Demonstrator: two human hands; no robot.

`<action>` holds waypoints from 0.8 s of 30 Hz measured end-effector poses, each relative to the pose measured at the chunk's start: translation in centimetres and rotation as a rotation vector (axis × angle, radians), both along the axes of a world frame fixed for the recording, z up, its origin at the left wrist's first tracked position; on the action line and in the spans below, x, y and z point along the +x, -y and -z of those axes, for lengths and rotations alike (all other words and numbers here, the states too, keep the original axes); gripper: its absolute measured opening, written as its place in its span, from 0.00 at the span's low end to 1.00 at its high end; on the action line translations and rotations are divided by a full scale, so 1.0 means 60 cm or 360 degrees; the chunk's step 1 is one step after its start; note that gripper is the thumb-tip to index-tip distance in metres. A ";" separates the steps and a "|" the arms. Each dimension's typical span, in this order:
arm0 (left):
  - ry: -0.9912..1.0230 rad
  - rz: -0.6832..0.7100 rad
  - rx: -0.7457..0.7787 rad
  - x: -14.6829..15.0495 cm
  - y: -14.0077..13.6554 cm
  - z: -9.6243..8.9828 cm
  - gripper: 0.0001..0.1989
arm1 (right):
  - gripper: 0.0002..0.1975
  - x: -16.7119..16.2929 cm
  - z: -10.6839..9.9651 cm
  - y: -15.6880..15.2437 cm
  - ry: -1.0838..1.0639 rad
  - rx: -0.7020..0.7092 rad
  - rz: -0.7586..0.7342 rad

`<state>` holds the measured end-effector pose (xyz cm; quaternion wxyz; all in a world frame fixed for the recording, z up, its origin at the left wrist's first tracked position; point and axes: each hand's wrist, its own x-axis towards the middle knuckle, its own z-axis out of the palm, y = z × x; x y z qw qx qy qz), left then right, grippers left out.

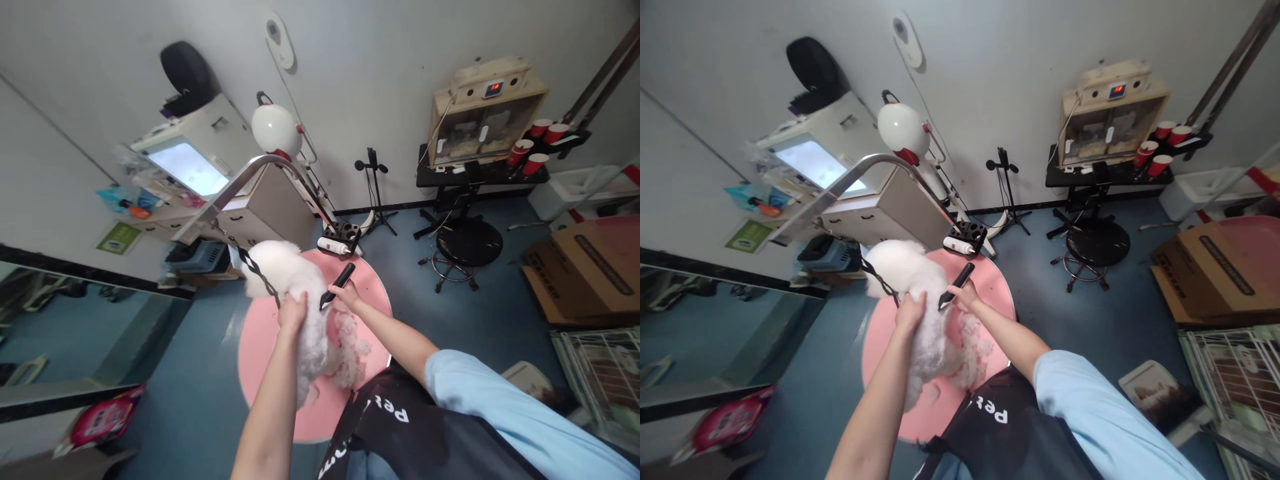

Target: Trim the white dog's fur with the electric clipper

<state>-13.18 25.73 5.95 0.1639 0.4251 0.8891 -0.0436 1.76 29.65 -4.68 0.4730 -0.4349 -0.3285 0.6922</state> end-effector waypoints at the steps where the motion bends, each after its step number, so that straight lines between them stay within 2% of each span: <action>1: 0.0001 -0.0005 -0.0002 0.000 0.000 0.001 0.35 | 0.16 -0.002 0.000 0.001 -0.0004 -0.0001 -0.0009; 11: 0.0032 -0.0020 0.0035 -0.003 0.003 0.000 0.33 | 0.16 -0.003 0.011 0.043 -0.0105 -0.0099 -0.0191; 14: 0.0046 -0.0006 0.0029 0.000 0.011 0.001 0.38 | 0.16 0.003 0.017 0.040 -0.0140 -0.0138 -0.0165; 18: 0.0002 -0.0016 -0.0022 0.012 0.019 -0.002 0.50 | 0.17 0.003 0.022 0.018 -0.0166 -0.0170 0.0020; 21: 0.0011 -0.0040 -0.0031 0.018 0.019 -0.005 0.46 | 0.17 -0.004 0.023 0.016 -0.0180 -0.0186 0.0024; 24: 0.0065 -0.0056 -0.0010 0.014 0.018 -0.003 0.42 | 0.16 -0.008 0.029 0.035 -0.0190 -0.0216 -0.0063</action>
